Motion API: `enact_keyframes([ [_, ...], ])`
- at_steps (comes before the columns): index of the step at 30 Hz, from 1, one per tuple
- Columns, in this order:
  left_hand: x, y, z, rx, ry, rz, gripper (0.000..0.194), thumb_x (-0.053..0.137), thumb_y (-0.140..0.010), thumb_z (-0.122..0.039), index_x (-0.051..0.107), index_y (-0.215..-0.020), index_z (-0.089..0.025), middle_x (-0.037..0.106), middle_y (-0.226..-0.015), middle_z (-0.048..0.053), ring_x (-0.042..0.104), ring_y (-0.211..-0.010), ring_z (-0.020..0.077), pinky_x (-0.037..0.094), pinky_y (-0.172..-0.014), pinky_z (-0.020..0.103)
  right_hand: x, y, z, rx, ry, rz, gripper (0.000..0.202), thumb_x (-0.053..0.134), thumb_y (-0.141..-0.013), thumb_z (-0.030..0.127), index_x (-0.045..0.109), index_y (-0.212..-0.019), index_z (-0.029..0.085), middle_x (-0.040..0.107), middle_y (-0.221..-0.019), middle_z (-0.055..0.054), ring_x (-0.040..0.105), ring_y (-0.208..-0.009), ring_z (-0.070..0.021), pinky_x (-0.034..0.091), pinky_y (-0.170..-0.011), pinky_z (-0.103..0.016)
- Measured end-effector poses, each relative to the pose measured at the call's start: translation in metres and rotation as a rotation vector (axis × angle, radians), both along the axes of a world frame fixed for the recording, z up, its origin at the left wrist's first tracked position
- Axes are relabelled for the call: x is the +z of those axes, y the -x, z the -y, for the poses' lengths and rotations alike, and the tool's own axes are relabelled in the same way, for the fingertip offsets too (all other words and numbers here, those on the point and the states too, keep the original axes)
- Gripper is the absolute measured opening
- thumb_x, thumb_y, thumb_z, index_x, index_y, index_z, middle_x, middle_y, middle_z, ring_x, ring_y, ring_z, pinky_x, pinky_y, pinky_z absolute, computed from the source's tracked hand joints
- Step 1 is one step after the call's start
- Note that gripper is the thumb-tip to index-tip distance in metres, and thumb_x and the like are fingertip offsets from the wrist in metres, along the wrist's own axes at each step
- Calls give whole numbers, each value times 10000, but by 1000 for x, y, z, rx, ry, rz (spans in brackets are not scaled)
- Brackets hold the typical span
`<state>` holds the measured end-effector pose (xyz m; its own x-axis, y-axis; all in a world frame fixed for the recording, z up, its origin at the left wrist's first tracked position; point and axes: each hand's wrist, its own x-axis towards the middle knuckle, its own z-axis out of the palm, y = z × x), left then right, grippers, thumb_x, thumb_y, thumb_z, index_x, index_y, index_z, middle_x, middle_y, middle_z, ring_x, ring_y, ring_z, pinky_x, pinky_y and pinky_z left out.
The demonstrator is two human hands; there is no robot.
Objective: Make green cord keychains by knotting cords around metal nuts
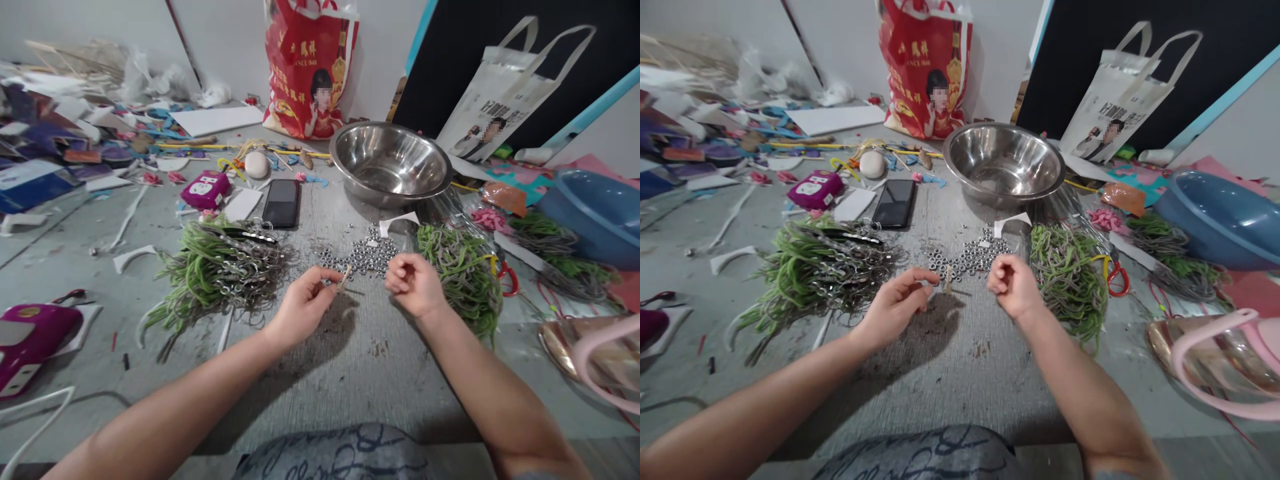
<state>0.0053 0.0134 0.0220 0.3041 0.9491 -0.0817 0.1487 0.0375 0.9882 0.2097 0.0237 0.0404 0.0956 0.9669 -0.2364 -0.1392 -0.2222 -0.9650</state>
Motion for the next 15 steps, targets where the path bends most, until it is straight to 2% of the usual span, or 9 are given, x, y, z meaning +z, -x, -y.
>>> enact_keyframes([
  [1,0,0,0,1,29,19,161,513,-773,-245,584,-892,-164,417,-500,-64,397,-475,85,301,-465,201,-3,12,5,3,3,-147,240,482,-615,350,330,-490,211,311,-445,89,239,-319,-42,256,-382,-224],
  [3,2,1,1,3,59,52,158,520,-771,-259,585,-880,-164,416,-501,-65,398,-469,81,303,-463,200,-8,31,16,54,14,-302,244,530,-643,307,376,-489,196,364,-444,84,268,-326,-37,265,-393,-217],
  [6,3,3,4,-27,88,84,169,523,-784,-294,596,-858,-161,427,-521,-60,413,-465,78,322,-471,206,-15,48,33,168,49,-324,219,578,-660,310,452,-525,193,422,-455,75,316,-351,-47,254,-394,-211],
  [11,0,5,8,-99,108,118,229,522,-815,-349,637,-842,-153,516,-627,-4,444,-512,84,350,-478,218,-24,61,49,400,47,-87,223,603,-673,319,481,-531,197,434,-476,59,354,-438,-66,267,-429,-207],
  [15,-6,4,8,-151,42,139,163,576,-776,-295,636,-708,-159,573,-740,36,523,-711,126,419,-650,251,-33,66,54,520,-29,101,280,594,-720,328,443,-524,196,363,-492,61,313,-476,-70,254,-450,-217],
])
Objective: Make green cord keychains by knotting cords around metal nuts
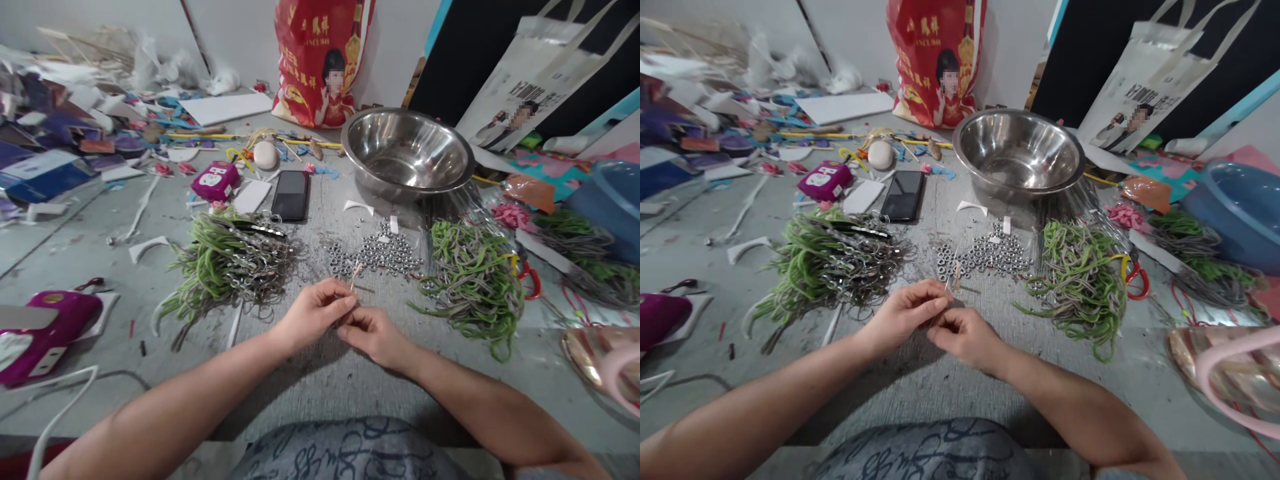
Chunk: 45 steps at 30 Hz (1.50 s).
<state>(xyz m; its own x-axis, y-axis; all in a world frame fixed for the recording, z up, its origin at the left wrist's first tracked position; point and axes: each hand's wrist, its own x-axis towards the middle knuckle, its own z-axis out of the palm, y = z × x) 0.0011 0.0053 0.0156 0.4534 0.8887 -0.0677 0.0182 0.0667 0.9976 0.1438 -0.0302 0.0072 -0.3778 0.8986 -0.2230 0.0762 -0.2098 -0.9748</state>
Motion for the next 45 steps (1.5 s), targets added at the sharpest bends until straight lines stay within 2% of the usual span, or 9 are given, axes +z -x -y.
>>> enact_keyframes([
  [4,0,1,-1,9,40,4,167,579,-761,-278,586,-651,-153,528,-657,1,476,-642,104,385,-626,242,-2,-7,-1,66,-112,125,296,583,-765,368,482,-556,185,389,-518,50,339,-506,-78,271,-477,-229],
  [7,6,3,-1,36,46,-2,169,566,-768,-285,571,-663,-152,497,-625,-19,419,-578,80,340,-557,217,3,-16,-7,-33,-181,133,316,562,-792,445,522,-610,189,417,-537,43,364,-517,-85,296,-489,-231],
  [9,10,4,0,-60,89,-4,183,560,-775,-300,560,-665,-154,452,-568,-42,360,-513,64,294,-497,202,8,-22,-10,-157,-162,16,300,573,-776,505,557,-740,207,417,-566,54,347,-492,-78,298,-465,-219],
  [11,11,5,2,-235,146,2,200,560,-782,-317,559,-667,-153,450,-546,-47,343,-484,56,268,-464,193,11,-25,-12,-188,-121,-101,331,606,-747,527,577,-891,230,429,-589,62,334,-463,-68,286,-429,-205],
  [14,8,4,4,-481,218,26,230,547,-804,-347,586,-707,-142,545,-614,-15,376,-486,50,271,-449,184,14,-28,-11,-49,-92,-158,284,593,-779,490,619,-842,214,454,-543,56,351,-431,-60,286,-405,-197],
  [16,5,5,3,-538,252,32,247,545,-814,-365,603,-750,-134,586,-652,0,369,-479,42,267,-441,178,15,-29,-11,9,-102,-168,282,576,-802,466,627,-755,193,480,-505,47,379,-415,-59,305,-400,-196],
  [24,0,11,-9,-537,272,8,325,611,-767,-425,663,-747,-105,649,-647,28,378,-458,27,286,-432,165,13,-39,-17,-161,-196,-329,159,590,-827,346,653,-782,208,604,-550,31,486,-432,-58,387,-399,-166],
  [34,2,15,-16,-596,498,245,316,731,-655,-417,684,-677,-105,687,-614,50,461,-423,43,325,-402,172,10,-39,-17,-206,-268,-401,123,588,-834,317,672,-825,228,617,-587,33,515,-450,-54,417,-402,-152],
  [45,0,20,-18,-768,580,415,263,703,-700,-370,667,-636,-117,706,-631,92,392,-339,37,279,-363,185,13,-38,-18,-149,-210,-472,112,643,-787,341,715,-805,258,585,-544,38,490,-429,-47,382,-353,-131],
])
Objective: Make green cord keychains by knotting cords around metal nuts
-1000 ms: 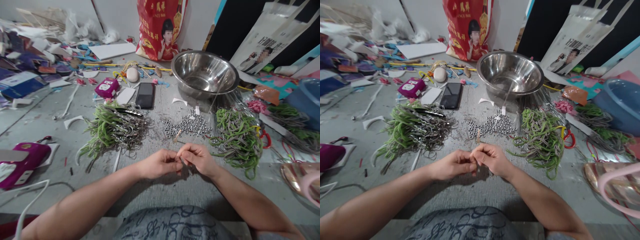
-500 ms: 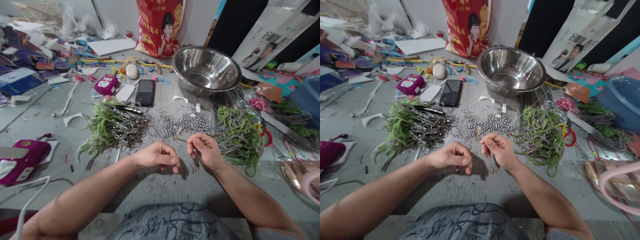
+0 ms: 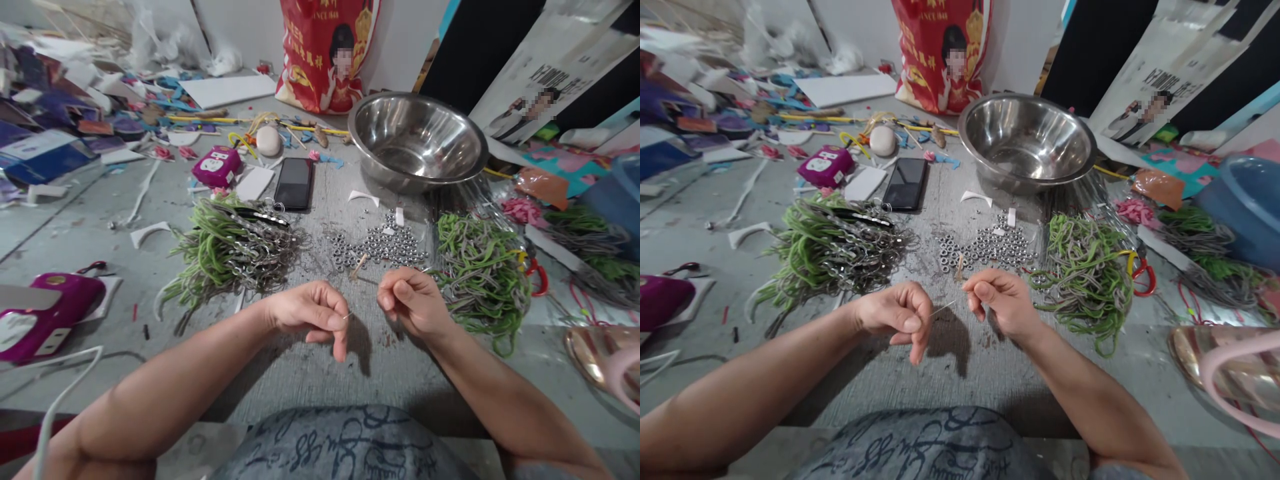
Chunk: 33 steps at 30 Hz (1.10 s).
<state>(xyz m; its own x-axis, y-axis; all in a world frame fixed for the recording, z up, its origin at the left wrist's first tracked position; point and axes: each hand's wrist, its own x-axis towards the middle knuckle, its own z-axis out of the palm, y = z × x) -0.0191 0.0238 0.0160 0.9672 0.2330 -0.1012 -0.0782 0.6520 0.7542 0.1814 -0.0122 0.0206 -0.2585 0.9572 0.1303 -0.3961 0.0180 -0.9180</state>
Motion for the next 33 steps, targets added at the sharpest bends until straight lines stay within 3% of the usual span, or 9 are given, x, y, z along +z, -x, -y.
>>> enact_keyframes([
  [4,-4,1,-1,67,40,116,210,692,-717,-352,705,-696,-144,723,-699,93,407,-330,33,277,-346,168,-1,-1,-2,9,-3,1,113,653,-774,355,727,-795,272,577,-570,34,484,-431,-45,368,-340,-135],
  [8,-9,-1,0,239,80,189,169,696,-719,-346,722,-715,-180,732,-735,61,462,-326,41,269,-313,150,-9,-1,-3,-80,-129,130,127,623,-802,341,723,-871,303,599,-651,23,498,-458,-53,398,-365,-162],
  [11,-11,-3,-1,411,101,170,151,709,-709,-343,727,-770,-206,735,-754,22,491,-331,44,286,-310,140,-16,0,-4,-204,-339,350,205,584,-838,246,691,-986,340,622,-733,16,533,-520,-62,461,-445,-184],
  [14,-10,-5,-2,540,117,126,174,719,-701,-339,723,-822,-214,737,-793,5,505,-335,42,334,-325,146,-23,0,-4,-276,-637,631,375,549,-848,145,603,-1151,358,644,-893,-13,614,-744,-101,535,-647,-237],
  [17,-8,-7,-3,608,109,79,211,728,-694,-325,715,-869,-209,736,-822,9,508,-336,37,357,-325,147,-28,1,-3,-253,-868,810,504,515,-860,121,449,-1317,324,637,-1030,-56,615,-928,-143,538,-765,-282],
  [20,-6,-8,-2,644,100,8,234,743,-675,-315,712,-878,-203,734,-845,17,508,-337,32,345,-308,141,-31,3,-1,-206,-947,898,550,504,-867,134,365,-1378,285,646,-1049,-82,625,-945,-170,543,-760,-301],
  [24,-6,-13,2,701,50,-163,321,774,-623,-350,709,-895,-193,731,-880,43,508,-350,34,372,-330,157,-30,7,1,-224,-1019,988,527,538,-852,156,411,-1355,244,681,-947,-84,647,-877,-194,545,-719,-313],
  [29,-9,-19,6,692,-188,-377,372,730,-675,-368,696,-967,-138,720,-913,95,480,-391,28,417,-389,181,-25,10,4,-232,-1086,995,329,572,-830,161,594,-1154,215,690,-817,-46,641,-727,-160,523,-635,-274],
  [33,-11,-18,4,626,-366,-455,256,658,-760,-281,703,-954,-121,699,-713,41,393,-357,8,314,-343,151,-14,7,7,-217,-975,898,193,566,-833,151,641,-1006,192,668,-788,-49,623,-700,-129,507,-626,-239],
])
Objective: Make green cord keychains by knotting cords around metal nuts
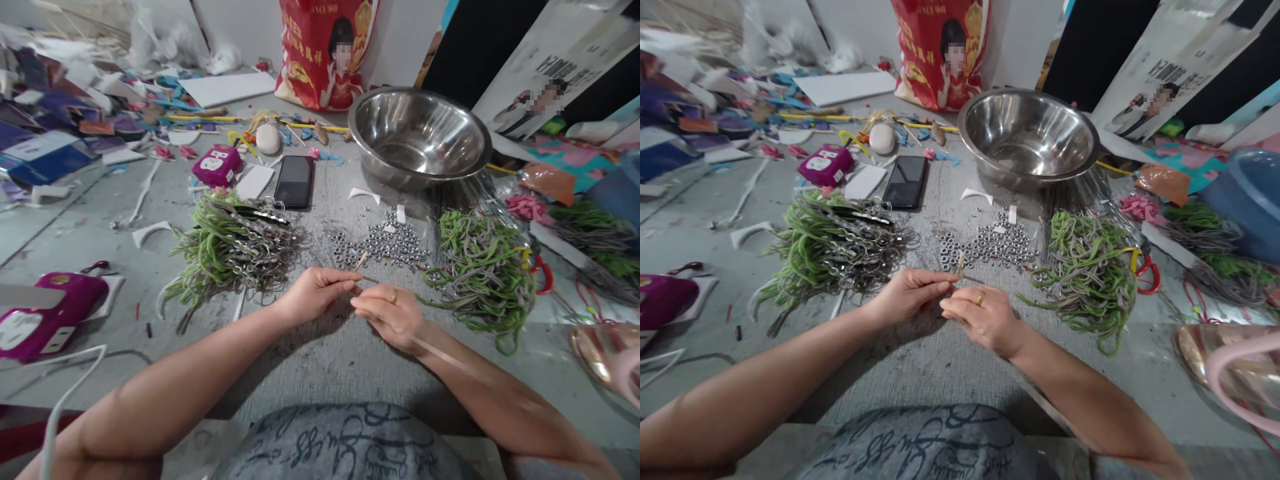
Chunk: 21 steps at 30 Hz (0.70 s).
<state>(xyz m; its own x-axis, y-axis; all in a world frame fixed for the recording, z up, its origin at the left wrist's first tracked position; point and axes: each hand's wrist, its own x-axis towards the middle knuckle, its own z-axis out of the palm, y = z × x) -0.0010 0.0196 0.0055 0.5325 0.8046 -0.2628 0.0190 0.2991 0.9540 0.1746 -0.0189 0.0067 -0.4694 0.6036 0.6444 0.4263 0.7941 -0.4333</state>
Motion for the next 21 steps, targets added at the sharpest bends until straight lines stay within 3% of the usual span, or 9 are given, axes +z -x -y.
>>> enact_keyframes([
  [3,2,3,-3,-194,-38,-27,230,614,-797,-308,718,-864,-115,648,-597,9,351,-339,0,262,-329,141,8,-3,-1,-49,179,-168,126,563,-843,177,655,-919,218,657,-776,-27,615,-715,-113,498,-638,-222],
  [7,3,8,-5,-397,58,71,403,612,-763,-473,692,-958,-130,679,-693,30,377,-352,15,298,-320,151,14,-4,-5,-111,438,-381,117,578,-838,249,666,-762,235,640,-689,7,592,-668,-112,481,-619,-243],
  [13,5,10,-3,-596,159,110,335,621,-773,-435,701,-913,-142,641,-597,0,342,-329,10,248,-306,145,15,2,-5,16,695,-457,149,615,-807,323,674,-708,228,622,-658,4,555,-630,-110,455,-611,-262],
  [17,5,8,-1,-585,278,222,291,662,-745,-413,710,-844,-144,618,-550,-10,325,-318,5,203,-300,148,12,4,-5,33,916,-637,162,652,-768,361,674,-692,220,572,-617,25,456,-508,-69,379,-477,-217],
  [21,2,6,2,-454,382,425,262,707,-699,-406,719,-783,-157,633,-545,2,330,-293,2,149,-283,146,12,6,-6,-9,1086,-925,195,721,-682,404,669,-683,216,536,-574,46,362,-408,-38,289,-385,-195],
])
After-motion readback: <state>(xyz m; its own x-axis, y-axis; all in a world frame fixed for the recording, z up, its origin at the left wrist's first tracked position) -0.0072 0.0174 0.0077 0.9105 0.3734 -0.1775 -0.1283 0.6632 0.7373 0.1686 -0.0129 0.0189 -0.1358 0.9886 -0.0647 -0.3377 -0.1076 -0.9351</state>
